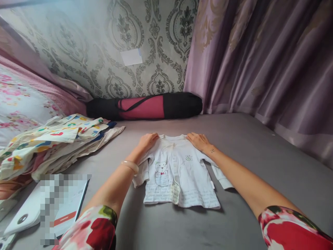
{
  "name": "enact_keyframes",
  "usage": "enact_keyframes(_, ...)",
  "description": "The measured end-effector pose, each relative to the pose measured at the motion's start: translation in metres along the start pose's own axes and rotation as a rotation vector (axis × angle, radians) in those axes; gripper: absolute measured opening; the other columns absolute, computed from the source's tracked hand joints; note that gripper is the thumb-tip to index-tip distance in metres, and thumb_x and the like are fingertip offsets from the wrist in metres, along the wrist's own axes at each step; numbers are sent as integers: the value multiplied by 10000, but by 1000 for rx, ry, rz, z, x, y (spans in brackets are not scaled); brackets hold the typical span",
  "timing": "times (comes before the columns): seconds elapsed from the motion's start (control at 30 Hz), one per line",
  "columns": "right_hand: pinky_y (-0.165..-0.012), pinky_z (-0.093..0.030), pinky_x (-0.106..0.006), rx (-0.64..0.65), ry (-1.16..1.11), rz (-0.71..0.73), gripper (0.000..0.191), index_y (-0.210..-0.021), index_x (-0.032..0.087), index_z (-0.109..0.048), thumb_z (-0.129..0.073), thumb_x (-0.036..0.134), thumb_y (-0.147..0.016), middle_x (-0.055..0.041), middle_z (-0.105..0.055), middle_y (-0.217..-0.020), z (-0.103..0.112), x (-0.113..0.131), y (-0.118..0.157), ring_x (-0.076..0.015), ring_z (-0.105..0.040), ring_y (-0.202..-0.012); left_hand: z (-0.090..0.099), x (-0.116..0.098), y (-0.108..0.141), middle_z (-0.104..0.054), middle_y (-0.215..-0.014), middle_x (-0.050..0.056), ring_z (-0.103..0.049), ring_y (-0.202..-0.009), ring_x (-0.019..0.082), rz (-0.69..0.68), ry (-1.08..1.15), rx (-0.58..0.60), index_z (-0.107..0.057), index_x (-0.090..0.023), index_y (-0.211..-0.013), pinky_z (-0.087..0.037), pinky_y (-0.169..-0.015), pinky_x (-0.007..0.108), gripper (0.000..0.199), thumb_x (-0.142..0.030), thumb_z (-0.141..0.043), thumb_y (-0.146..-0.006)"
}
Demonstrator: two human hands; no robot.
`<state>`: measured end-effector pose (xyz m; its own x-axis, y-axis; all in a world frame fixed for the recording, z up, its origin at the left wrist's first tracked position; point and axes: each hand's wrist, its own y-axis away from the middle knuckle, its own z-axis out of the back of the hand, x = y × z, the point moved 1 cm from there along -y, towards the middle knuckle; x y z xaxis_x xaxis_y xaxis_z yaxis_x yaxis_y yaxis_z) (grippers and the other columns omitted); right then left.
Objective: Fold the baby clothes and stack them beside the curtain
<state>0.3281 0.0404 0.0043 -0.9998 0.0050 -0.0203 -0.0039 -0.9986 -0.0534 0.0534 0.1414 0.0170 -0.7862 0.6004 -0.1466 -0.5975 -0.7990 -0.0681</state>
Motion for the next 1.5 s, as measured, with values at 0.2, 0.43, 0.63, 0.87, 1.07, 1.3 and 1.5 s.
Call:
enact_keyframes(0.2, -786, -412, -314, 11, -47, -23, 364, -1149, 242, -621, -313, 396, -1031, -87, -667, -1137, -2, -9, -21, -230, -639, -990, 2, -1, -22, -707, -1110, 104, -641, -1039, 259, 18, 20, -3, -674, -230, -1085, -446, -779, 287, 343, -347, -373, -969)
enact_keyframes(0.43, -773, -418, -262, 73, -332, -164, 243, -1080, 204, -683, -509, 311, -947, -89, -699, -1130, -2, -13, -45, -224, -626, -1033, -9, 1, -49, -735, -896, 77, -662, -866, 215, 160, 195, 65, -726, -176, -987, -461, -742, 261, 263, -272, -525, -848)
enact_keyframes(0.63, -820, -426, -258, 67, -417, -185, 276, -1063, 190, -694, -520, 365, -939, -91, -702, -1137, -9, -4, -58, -220, -623, -1058, -18, -6, -60, -731, -860, 71, -657, -830, 202, 186, 273, 58, -733, -136, -952, -465, -707, 252, 333, -398, -551, -855)
enact_keyframes(0.87, -872, -407, -328, -50, -222, -284, 323, -1117, 165, -617, -368, 337, -1004, -144, -648, -1176, -13, 17, -47, -258, -595, -1080, -37, -12, -53, -703, -1055, 140, -643, -968, 251, 265, 199, -86, -643, -158, -1039, -458, -784, 318, 325, -398, -446, -941)
enact_keyframes(1.07, -907, -382, -351, -182, -134, -274, 294, -1109, 132, -573, -361, 302, -998, -171, -605, -1158, -22, 25, -41, -275, -546, -1098, -47, -13, -47, -682, -1025, 171, -632, -983, 262, 190, -43, -167, -581, -140, -1037, -435, -845, 336, 337, -386, -355, -991)
enact_keyframes(1.3, -978, -395, -371, -50, -398, -298, 273, -1148, 136, -588, -427, 286, -985, -171, -590, -1234, -6, 18, -45, -275, -520, -1170, -41, -15, -50, -661, -1087, 186, -611, -1056, 271, 189, -66, -82, -556, -122, -1079, -430, -891, 350, 342, -374, -342, -994)
enact_keyframes(1.5, -891, -515, -383, 44, -703, -388, 311, -1207, 188, -595, -541, 373, -963, -80, -606, -1225, 41, -36, -1, -220, -601, -1053, -24, -6, -40, -615, -1181, 180, -578, -1123, 275, 174, -10, -89, -518, -132, -1189, -449, -918, 347, 355, -372, -468, -932)
